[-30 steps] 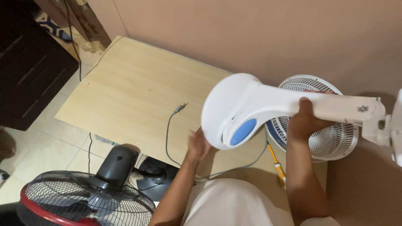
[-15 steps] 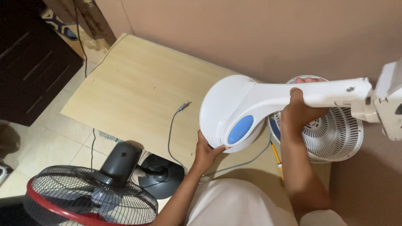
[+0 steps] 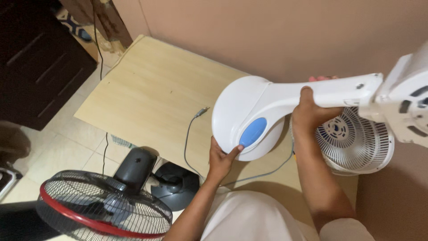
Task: The person assembles a white pedestal fan by attaching the motor housing to the base and securing it with a screwdriver. They then adjust the internal components and tighten the assembly.
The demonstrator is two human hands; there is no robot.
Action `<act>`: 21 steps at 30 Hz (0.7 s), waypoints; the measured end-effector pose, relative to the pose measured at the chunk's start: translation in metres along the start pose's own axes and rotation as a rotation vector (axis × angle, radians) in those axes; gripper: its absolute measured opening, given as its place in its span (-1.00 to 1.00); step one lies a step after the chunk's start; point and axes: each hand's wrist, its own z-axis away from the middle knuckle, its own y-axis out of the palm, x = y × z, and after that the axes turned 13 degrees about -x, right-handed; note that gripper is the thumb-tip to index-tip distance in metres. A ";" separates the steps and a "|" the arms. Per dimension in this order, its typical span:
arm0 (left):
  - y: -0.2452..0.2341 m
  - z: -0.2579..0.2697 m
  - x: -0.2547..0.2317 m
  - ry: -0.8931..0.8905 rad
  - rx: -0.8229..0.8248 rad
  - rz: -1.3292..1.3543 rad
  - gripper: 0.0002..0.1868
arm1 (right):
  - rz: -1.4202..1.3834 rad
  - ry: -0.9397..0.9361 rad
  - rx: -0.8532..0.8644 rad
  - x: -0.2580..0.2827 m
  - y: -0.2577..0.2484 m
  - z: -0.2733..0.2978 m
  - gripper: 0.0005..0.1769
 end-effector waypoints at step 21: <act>-0.056 -0.048 0.015 -0.034 -0.193 -0.210 -0.16 | 0.109 0.033 0.770 -0.030 0.053 0.013 -0.42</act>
